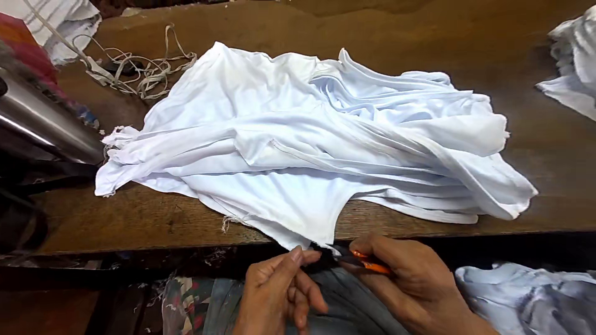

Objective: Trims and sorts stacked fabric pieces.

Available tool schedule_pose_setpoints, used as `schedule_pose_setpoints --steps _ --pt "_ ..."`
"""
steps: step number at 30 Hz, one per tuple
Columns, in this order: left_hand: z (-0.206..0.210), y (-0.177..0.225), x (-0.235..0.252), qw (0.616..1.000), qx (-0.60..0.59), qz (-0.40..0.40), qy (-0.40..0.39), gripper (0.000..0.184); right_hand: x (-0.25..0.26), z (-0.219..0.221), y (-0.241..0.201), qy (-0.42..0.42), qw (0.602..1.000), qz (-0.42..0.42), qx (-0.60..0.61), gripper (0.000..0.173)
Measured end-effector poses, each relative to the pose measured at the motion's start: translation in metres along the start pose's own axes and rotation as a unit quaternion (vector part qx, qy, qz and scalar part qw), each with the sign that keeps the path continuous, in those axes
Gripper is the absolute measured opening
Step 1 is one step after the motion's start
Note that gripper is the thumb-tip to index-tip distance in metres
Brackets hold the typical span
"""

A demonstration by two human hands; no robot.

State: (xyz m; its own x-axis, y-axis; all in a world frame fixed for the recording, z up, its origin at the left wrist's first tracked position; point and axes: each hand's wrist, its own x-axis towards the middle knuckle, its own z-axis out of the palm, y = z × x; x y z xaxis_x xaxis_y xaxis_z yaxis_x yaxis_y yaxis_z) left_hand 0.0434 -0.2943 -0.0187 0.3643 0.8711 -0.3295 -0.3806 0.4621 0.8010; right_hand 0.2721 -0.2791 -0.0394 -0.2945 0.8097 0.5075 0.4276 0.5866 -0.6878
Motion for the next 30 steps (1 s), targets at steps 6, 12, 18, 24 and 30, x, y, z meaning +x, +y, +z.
schedule_pose_setpoints --steps 6,12,18,24,30 --pt "0.021 -0.009 0.020 0.998 0.004 -0.052 0.046 0.035 -0.015 0.022 -0.007 -0.016 0.985 0.055 0.166 0.021" --pt "0.022 -0.017 0.020 0.996 0.021 -0.038 0.075 0.020 -0.020 -0.003 -0.003 -0.063 0.949 0.188 0.244 0.039" --pt "0.017 -0.015 0.002 0.997 0.040 0.008 0.059 0.022 -0.026 -0.020 0.011 -0.125 0.866 0.356 0.329 0.041" --pt "0.021 -0.015 -0.002 0.998 0.046 0.026 0.045 0.021 -0.011 -0.006 0.004 -0.150 0.824 0.357 0.413 0.036" --pt "0.019 -0.018 -0.003 0.998 0.038 0.028 0.040 0.021 -0.003 0.001 0.000 -0.121 0.851 0.349 0.373 0.035"
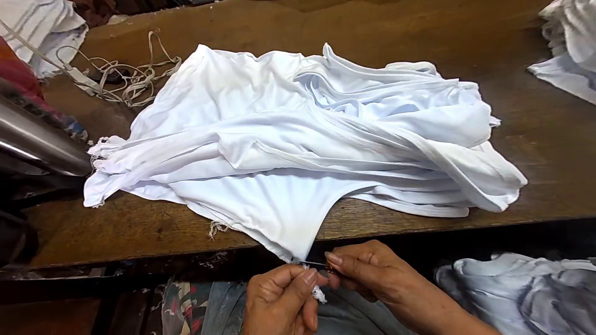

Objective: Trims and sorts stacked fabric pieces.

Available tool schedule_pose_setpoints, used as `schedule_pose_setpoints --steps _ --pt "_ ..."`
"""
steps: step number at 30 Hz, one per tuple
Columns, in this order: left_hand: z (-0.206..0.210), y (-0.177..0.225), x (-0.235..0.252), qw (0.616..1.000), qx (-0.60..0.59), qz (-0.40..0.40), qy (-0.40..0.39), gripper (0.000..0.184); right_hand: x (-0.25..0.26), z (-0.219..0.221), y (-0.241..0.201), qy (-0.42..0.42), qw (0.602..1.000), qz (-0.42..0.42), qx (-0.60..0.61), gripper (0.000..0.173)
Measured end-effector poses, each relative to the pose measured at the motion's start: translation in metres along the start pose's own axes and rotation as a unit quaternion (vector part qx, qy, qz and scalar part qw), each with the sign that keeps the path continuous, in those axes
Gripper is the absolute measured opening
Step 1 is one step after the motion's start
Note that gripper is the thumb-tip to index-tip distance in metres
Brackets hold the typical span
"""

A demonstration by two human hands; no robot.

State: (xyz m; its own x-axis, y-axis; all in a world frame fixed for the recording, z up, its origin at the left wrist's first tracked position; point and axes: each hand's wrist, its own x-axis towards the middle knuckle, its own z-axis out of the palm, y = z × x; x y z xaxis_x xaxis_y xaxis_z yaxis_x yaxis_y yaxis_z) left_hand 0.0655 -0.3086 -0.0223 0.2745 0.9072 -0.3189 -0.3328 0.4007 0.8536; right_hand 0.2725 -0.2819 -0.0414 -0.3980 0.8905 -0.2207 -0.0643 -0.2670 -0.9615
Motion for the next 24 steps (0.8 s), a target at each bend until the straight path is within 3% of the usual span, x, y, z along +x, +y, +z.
schedule_pose_setpoints --steps 3,6,10,13,15,18,21,24 --pt "0.000 -0.003 -0.001 0.999 0.030 0.012 -0.020 0.019 0.000 0.003 0.005 0.041 0.993 -0.077 -0.079 0.040" --pt "-0.002 -0.006 -0.002 0.991 0.110 0.062 -0.053 0.016 0.004 0.003 0.004 0.081 0.960 -0.189 -0.192 0.037" --pt "-0.004 -0.008 -0.004 0.969 0.208 0.120 -0.059 0.011 0.025 0.013 0.000 0.153 0.823 -0.318 -0.445 0.045" --pt "-0.009 -0.004 -0.006 0.947 0.281 0.149 -0.051 0.008 0.045 0.021 0.003 0.159 0.769 -0.363 -0.503 0.024" --pt "-0.014 0.001 -0.009 0.921 0.352 0.160 -0.049 0.009 0.056 0.021 0.001 0.156 0.775 -0.375 -0.484 0.015" --pt "-0.029 0.013 -0.012 0.906 0.378 0.192 0.012 0.031 0.059 0.018 -0.012 0.138 0.845 -0.359 -0.373 0.010" --pt "-0.045 0.043 -0.008 0.945 0.223 0.197 0.135 0.034 0.055 0.016 -0.038 0.119 0.894 -0.356 -0.246 0.006" --pt "-0.062 0.073 0.006 0.972 0.043 0.152 0.174 0.028 0.051 0.015 -0.060 0.120 0.891 -0.377 -0.224 0.007"
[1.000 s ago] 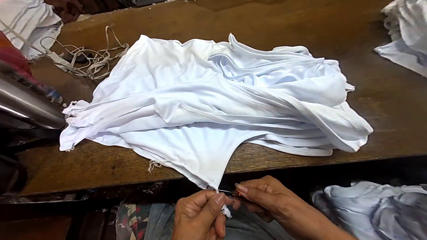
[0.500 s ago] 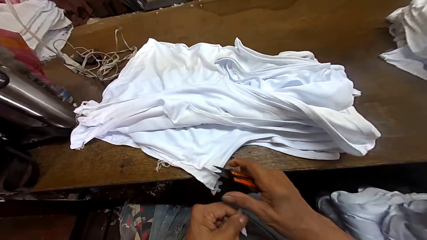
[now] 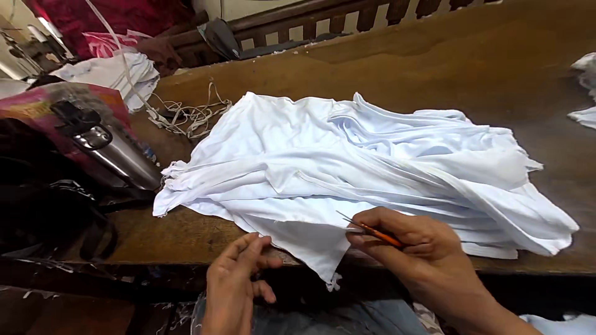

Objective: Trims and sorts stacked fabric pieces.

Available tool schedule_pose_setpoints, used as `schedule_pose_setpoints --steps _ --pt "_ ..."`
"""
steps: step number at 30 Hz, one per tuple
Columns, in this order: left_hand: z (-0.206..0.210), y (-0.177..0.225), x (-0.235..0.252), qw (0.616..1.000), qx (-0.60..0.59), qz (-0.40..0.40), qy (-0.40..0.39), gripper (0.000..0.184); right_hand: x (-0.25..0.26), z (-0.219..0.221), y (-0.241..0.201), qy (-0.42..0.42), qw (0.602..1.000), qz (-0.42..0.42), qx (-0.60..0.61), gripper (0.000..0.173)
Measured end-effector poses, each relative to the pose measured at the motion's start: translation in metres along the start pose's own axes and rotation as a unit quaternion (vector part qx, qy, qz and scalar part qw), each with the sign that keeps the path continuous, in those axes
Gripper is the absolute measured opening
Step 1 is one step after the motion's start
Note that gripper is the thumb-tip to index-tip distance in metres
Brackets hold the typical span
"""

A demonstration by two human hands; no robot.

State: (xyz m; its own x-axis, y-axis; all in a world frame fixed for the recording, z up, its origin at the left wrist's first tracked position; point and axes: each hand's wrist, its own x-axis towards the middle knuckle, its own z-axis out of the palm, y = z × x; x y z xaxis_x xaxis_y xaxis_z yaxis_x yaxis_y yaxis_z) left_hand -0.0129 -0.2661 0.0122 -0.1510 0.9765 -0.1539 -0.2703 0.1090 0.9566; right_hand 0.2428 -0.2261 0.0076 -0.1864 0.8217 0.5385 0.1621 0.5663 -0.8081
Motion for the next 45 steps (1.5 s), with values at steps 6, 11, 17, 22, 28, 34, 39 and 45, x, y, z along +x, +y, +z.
schedule_pose_setpoints --steps 6,11,17,22,28,34,39,45 --pt "0.012 0.001 0.039 0.993 -0.069 -0.084 -0.043 0.033 -0.004 -0.006 0.002 -0.029 0.999 -0.022 -0.019 0.010" --pt "0.014 -0.016 0.039 0.998 0.000 -0.061 -0.026 0.022 -0.022 -0.007 0.012 -0.101 0.994 0.029 -0.042 0.017" --pt "-0.014 -0.021 0.014 0.997 0.065 0.030 -0.019 0.015 -0.027 0.031 0.000 -0.172 0.935 0.286 0.117 0.045" --pt "-0.015 -0.021 0.005 0.996 0.047 0.067 -0.015 0.013 -0.006 0.060 -0.007 -0.181 0.896 0.381 0.136 0.042" --pt "-0.014 -0.026 0.005 0.996 0.037 0.079 -0.027 0.013 0.002 0.075 -0.008 -0.164 0.897 0.391 0.122 0.040" --pt "-0.014 -0.031 0.004 0.997 0.028 0.064 -0.032 0.012 0.002 0.084 -0.004 -0.145 0.910 0.379 0.079 0.038" --pt "-0.016 -0.033 -0.002 0.996 0.042 0.048 -0.055 0.011 -0.004 0.078 -0.006 -0.135 0.923 0.339 0.117 0.039" --pt "-0.015 -0.035 -0.029 0.977 0.127 -0.007 -0.169 0.005 -0.022 0.032 0.012 -0.053 0.974 0.069 -0.211 0.042"
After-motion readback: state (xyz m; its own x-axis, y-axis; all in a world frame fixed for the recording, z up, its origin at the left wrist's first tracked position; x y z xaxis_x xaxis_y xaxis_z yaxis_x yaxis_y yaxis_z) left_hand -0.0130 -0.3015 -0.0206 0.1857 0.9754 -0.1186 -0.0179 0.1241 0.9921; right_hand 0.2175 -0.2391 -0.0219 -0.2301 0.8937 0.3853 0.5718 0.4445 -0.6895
